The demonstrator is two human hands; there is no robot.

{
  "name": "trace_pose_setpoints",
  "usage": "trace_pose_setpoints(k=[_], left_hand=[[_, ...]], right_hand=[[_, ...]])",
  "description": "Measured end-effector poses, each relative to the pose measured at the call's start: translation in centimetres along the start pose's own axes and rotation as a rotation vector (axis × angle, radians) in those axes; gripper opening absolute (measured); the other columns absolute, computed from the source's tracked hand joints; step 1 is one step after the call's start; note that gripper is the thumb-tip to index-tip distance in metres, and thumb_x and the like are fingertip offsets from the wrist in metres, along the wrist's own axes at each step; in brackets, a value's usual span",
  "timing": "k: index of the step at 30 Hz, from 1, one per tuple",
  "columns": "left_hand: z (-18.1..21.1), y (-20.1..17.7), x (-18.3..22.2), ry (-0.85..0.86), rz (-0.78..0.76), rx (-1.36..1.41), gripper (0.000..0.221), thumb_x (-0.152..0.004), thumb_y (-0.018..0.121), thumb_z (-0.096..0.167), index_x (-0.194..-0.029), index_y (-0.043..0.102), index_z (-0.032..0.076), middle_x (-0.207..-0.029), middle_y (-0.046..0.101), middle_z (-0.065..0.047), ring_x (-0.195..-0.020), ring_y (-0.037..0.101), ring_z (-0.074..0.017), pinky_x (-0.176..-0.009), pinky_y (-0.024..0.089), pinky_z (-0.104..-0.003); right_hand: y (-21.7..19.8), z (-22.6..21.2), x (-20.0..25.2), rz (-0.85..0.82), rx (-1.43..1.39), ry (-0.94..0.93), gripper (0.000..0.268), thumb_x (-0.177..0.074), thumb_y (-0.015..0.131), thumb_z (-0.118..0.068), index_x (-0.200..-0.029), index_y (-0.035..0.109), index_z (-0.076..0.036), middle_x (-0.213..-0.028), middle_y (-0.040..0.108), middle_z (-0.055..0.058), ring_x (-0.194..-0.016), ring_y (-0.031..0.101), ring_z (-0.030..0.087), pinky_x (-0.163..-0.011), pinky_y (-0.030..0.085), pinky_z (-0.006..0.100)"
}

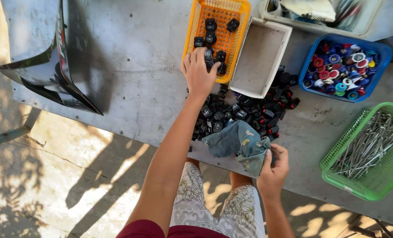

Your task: Cleaning small plastic motorcycle fairing fasteners or clips using a cloth.

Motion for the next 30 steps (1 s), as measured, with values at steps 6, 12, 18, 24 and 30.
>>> trace_pose_setpoints(k=[6, 12, 18, 24, 30], left_hand=[[-0.5, 2.0, 10.1, -0.086, -0.523, -0.075, 0.046, -0.088, 0.080, 0.040, -0.118, 0.061, 0.011, -0.110, 0.060, -0.008, -0.108, 0.053, -0.0301, -0.091, 0.041, -0.046], [-1.5, 5.8, 11.3, -0.120, -0.499, -0.119, 0.054, -0.079, 0.081, 0.030, -0.127, 0.064, 0.012, -0.120, 0.056, -0.015, -0.112, 0.050, -0.0360, -0.091, 0.042, -0.050], [0.7, 1.3, 11.7, -0.285, -0.358, 0.316, 0.035, -0.086, 0.081, 0.028, -0.105, 0.061, 0.005, -0.098, 0.067, -0.012, -0.088, 0.065, -0.0287, -0.078, 0.052, -0.041], [8.0, -8.9, 16.0, -0.620, -0.812, 1.260, 0.025, -0.096, 0.063, 0.010, -0.109, 0.043, 0.004, -0.080, 0.059, -0.008, -0.064, 0.058, -0.0173, -0.059, 0.049, -0.035], [15.6, -18.8, 18.6, -0.594, -0.783, 1.384, 0.044, -0.114, 0.029, 0.035, -0.123, 0.058, 0.005, -0.105, 0.059, -0.005, -0.099, 0.054, -0.0114, -0.092, 0.048, -0.026]], right_hand=[[-0.4, 2.7, -0.3, 0.046, -0.205, 0.163, 0.015, -0.106, 0.055, -0.004, -0.120, 0.049, -0.005, -0.107, 0.066, 0.006, -0.089, 0.060, 0.007, -0.074, 0.050, 0.024], [0.4, 1.8, -1.2, -0.056, -0.205, 0.233, 0.012, -0.106, 0.059, -0.004, -0.116, 0.063, 0.002, -0.104, 0.067, 0.006, -0.089, 0.060, 0.007, -0.075, 0.050, 0.023], [2.0, -0.3, -0.1, -0.131, -0.120, 0.189, 0.020, -0.095, 0.072, 0.004, -0.113, 0.065, 0.006, -0.102, 0.069, 0.009, -0.091, 0.064, 0.010, -0.079, 0.054, 0.025], [0.3, -8.4, 2.9, 0.067, -0.065, 0.004, 0.028, -0.092, 0.068, 0.002, -0.116, 0.055, 0.000, -0.109, 0.073, 0.012, -0.097, 0.067, 0.010, -0.080, 0.053, 0.024], [1.3, -16.4, 8.5, 0.086, 0.488, -0.511, 0.018, -0.081, 0.078, 0.001, -0.099, 0.073, 0.001, -0.101, 0.067, 0.016, -0.090, 0.067, 0.030, -0.081, 0.054, 0.037]])
Point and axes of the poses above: each hand's wrist, its own x-axis away from the middle knuckle, its own y-axis out of the palm, z = x × y, the point moved 3 cm from there along -x, towards the middle knuckle
